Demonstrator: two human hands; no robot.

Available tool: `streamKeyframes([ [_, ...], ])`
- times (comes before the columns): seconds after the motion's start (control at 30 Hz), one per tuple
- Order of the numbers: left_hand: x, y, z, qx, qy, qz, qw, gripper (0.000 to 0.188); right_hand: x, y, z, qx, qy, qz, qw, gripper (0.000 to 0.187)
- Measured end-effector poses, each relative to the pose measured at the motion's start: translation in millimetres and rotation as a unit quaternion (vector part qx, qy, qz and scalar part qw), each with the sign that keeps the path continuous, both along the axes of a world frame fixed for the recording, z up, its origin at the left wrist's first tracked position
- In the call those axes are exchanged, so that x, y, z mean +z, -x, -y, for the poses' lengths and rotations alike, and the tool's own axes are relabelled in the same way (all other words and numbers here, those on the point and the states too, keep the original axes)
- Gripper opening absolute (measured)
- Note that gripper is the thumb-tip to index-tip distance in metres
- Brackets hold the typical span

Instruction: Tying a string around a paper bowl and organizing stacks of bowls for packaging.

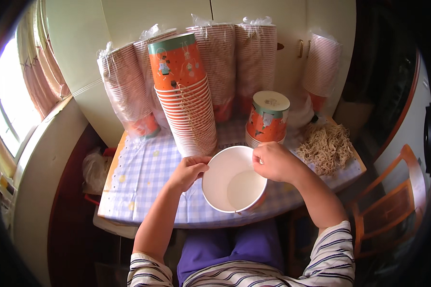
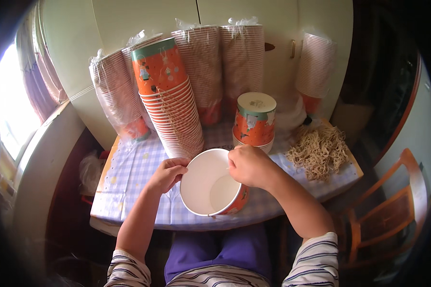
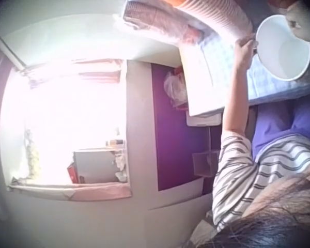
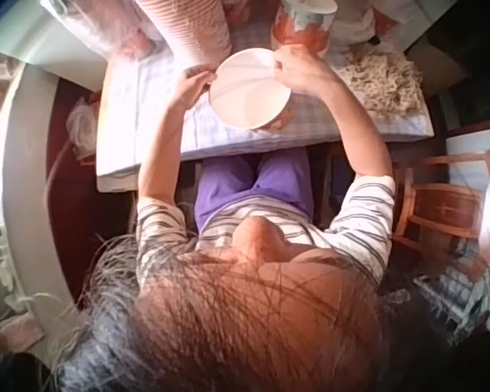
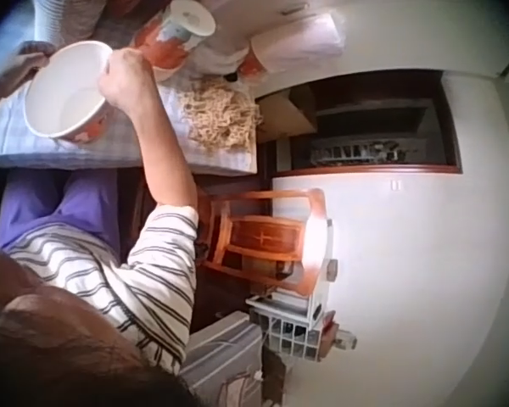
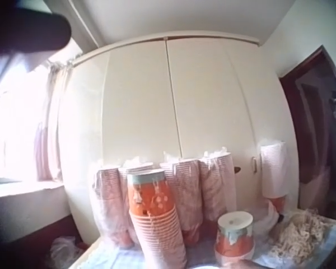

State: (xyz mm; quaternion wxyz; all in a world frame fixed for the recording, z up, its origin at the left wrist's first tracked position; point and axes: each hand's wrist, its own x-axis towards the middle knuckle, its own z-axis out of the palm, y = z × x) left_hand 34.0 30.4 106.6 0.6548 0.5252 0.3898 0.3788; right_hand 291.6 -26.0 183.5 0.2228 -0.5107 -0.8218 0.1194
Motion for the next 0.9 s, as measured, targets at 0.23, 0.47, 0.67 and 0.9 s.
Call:
streamKeyframes([
  [0.23,-14.1,6.5,2.5,-0.033,0.017,0.075,0.997,0.039,8.3,11.0,10.5,0.007,-0.010,0.018,1.000,0.010],
  [0.47,-1.7,-5.8,1.8,-0.030,-0.105,0.008,0.994,0.040,10.5,8.6,4.2,0.073,-0.001,-0.028,0.997,0.010],
  [0.67,12.2,-17.5,-5.7,-0.030,-0.181,-0.118,0.976,0.031,3.7,1.1,-7.5,0.094,0.026,-0.008,0.995,0.010],
  [0.9,3.6,-18.0,-6.0,-0.023,-0.193,-0.143,0.970,0.026,-20.0,-4.7,-20.5,0.076,0.025,-0.007,0.997,0.010],
])
